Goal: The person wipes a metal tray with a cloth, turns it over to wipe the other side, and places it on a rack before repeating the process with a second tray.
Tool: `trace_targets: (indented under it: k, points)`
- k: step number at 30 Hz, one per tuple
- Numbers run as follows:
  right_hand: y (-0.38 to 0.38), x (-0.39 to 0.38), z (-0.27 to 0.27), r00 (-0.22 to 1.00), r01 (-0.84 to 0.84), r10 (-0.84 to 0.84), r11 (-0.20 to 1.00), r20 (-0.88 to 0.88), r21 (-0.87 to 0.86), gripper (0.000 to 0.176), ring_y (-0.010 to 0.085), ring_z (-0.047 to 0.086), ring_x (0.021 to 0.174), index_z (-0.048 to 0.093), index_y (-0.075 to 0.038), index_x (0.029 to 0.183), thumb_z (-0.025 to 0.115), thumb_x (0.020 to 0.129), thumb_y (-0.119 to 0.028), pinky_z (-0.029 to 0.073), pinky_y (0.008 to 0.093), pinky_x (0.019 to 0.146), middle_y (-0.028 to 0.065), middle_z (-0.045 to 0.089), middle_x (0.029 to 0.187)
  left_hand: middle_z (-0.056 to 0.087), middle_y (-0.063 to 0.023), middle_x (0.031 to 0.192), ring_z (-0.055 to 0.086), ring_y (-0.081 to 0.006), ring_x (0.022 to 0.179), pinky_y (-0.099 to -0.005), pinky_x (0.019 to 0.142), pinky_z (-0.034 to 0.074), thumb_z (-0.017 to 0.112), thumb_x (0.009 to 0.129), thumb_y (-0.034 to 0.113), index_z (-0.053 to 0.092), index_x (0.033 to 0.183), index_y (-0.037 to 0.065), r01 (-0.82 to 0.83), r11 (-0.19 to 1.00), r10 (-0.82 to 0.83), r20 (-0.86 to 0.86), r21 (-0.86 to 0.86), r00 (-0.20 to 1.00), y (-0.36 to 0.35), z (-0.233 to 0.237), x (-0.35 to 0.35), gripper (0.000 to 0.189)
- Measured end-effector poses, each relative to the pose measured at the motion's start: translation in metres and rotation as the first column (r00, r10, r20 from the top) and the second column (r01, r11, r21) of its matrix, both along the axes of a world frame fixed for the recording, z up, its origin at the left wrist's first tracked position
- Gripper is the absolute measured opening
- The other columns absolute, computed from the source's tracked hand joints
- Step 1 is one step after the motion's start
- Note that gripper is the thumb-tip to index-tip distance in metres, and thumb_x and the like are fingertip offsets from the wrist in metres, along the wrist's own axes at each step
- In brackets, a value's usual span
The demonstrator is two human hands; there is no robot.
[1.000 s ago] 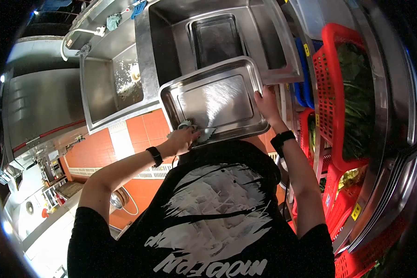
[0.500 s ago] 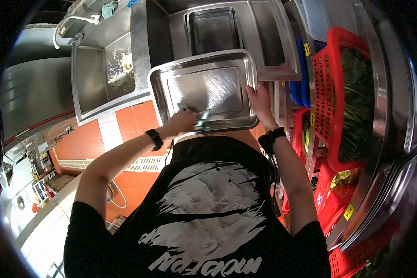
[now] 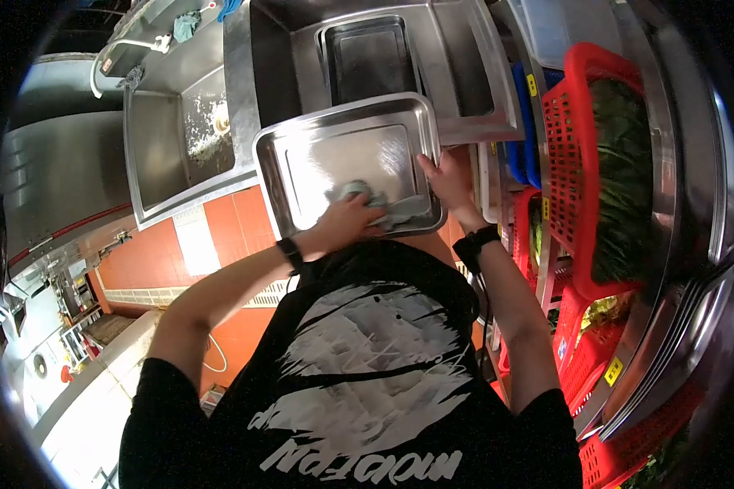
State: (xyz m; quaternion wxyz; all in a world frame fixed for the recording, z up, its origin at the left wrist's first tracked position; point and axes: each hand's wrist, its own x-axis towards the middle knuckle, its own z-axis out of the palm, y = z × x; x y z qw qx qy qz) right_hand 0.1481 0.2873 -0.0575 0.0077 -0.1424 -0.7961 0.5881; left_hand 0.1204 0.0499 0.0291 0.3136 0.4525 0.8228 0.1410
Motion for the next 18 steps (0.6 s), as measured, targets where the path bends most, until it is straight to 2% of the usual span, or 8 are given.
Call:
trace_targets:
  k: [3, 5, 9, 11, 13, 15, 16, 18]
  points:
    - [-0.003, -0.002, 0.007, 1.000, -0.010, 0.010, 1.000, -0.027, -0.008, 0.036, 0.0208, 0.057, 0.076, 0.055, 0.002, 0.104, 0.056, 0.089, -0.030, 0.045, 0.0333, 0.070, 0.0130, 0.062, 0.086, 0.051, -0.0184, 0.105, 0.050, -0.0364, 0.105, -0.0433, 0.075, 0.049, 0.055, 0.085, 0.041, 0.054, 0.117, 0.021, 0.029, 0.975, -0.013, 0.075, -0.221, 0.997, -0.058, 0.006, -0.014, 0.038]
    - [0.000, -0.005, 0.014, 0.999, -0.041, 0.042, 0.997, 0.010, -0.071, 0.036, 0.0173, 0.056, 0.079, 0.055, 0.002, 0.105, 0.054, 0.090, -0.030, 0.045, 0.0330, 0.072, 0.0091, 0.062, 0.086, 0.051, -0.0186, 0.105, 0.053, -0.0363, 0.099, -0.0437, 0.073, 0.051, 0.056, 0.085, 0.036, 0.052, 0.119, 0.021, 0.129, 0.876, -0.096, 0.094, -0.466, 0.991, -0.081, 0.025, -0.024, 0.038]
    - [0.005, -0.004, 0.014, 0.993, -0.092, 0.101, 0.985, 0.059, -0.144, 0.036, 0.0136, 0.054, 0.081, 0.055, 0.001, 0.107, 0.053, 0.091, -0.031, 0.044, 0.0304, 0.074, 0.0056, 0.060, 0.087, 0.052, -0.0194, 0.102, 0.057, -0.0373, 0.090, -0.0442, 0.071, 0.050, 0.057, 0.084, 0.030, 0.052, 0.118, 0.019, 0.168, 0.944, -0.193, -0.062, -0.284, 0.979, -0.101, 0.010, -0.017, 0.036]
    - [0.005, -0.001, 0.019, 0.993, -0.098, 0.107, 0.983, 0.051, -0.154, 0.036, 0.0130, 0.054, 0.082, 0.055, 0.001, 0.107, 0.053, 0.091, -0.031, 0.043, 0.0293, 0.074, 0.0048, 0.060, 0.089, 0.054, -0.0207, 0.099, 0.058, -0.0389, 0.085, -0.0443, 0.070, 0.050, 0.057, 0.084, 0.027, 0.050, 0.119, 0.018, 0.062, 0.933, -0.019, 0.124, -0.355, 0.992, -0.082, 0.007, -0.010, 0.037]
    - [0.005, 0.005, 0.029, 0.990, 0.072, -0.021, 0.929, 0.141, -0.364, 0.035, 0.0111, 0.052, 0.086, 0.055, 0.000, 0.107, 0.053, 0.092, -0.031, 0.042, 0.0268, 0.076, 0.0037, 0.058, 0.092, 0.054, -0.0221, 0.099, 0.058, -0.0395, 0.087, -0.0451, 0.070, 0.049, 0.057, 0.084, 0.021, 0.051, 0.119, 0.015, 0.050, 0.923, 0.014, 0.164, -0.382, 0.986, -0.066, 0.006, -0.007, 0.036]
    - [0.013, 0.013, 0.043, 0.972, 0.078, 0.015, 0.922, 0.236, -0.378, 0.033, 0.0105, 0.051, 0.085, 0.055, -0.001, 0.106, 0.053, 0.092, -0.030, 0.041, 0.0263, 0.075, 0.0027, 0.056, 0.091, 0.055, -0.0224, 0.100, 0.057, -0.0394, 0.089, -0.0448, 0.073, 0.048, 0.056, 0.084, 0.017, 0.050, 0.122, 0.013, 0.104, 0.952, -0.034, 0.239, -0.288, 0.970, -0.053, 0.002, -0.010, 0.038]
    - [0.017, 0.016, 0.047, 0.946, 0.088, 0.048, 0.914, 0.321, -0.395, 0.032, 0.0099, 0.051, 0.085, 0.055, -0.001, 0.105, 0.053, 0.092, -0.030, 0.041, 0.0258, 0.074, 0.0016, 0.055, 0.090, 0.055, -0.0230, 0.099, 0.058, -0.0386, 0.089, -0.0439, 0.077, 0.047, 0.056, 0.084, 0.014, 0.052, 0.118, 0.009, 0.054, 0.981, -0.007, 0.246, -0.187, 0.969, -0.046, 0.005, -0.010, 0.034]
    - [0.019, 0.020, 0.042, 0.960, 0.035, 0.071, 0.929, 0.272, -0.368, 0.029, 0.0093, 0.049, 0.081, 0.056, -0.002, 0.101, 0.052, 0.092, -0.030, 0.040, 0.0254, 0.072, 0.0006, 0.053, 0.087, 0.055, -0.0233, 0.098, 0.057, -0.0388, 0.089, -0.0433, 0.078, 0.047, 0.057, 0.084, 0.015, 0.052, 0.116, 0.008, 0.024, 0.987, 0.019, 0.263, -0.157, 0.965, -0.024, -0.002, -0.004, 0.033]
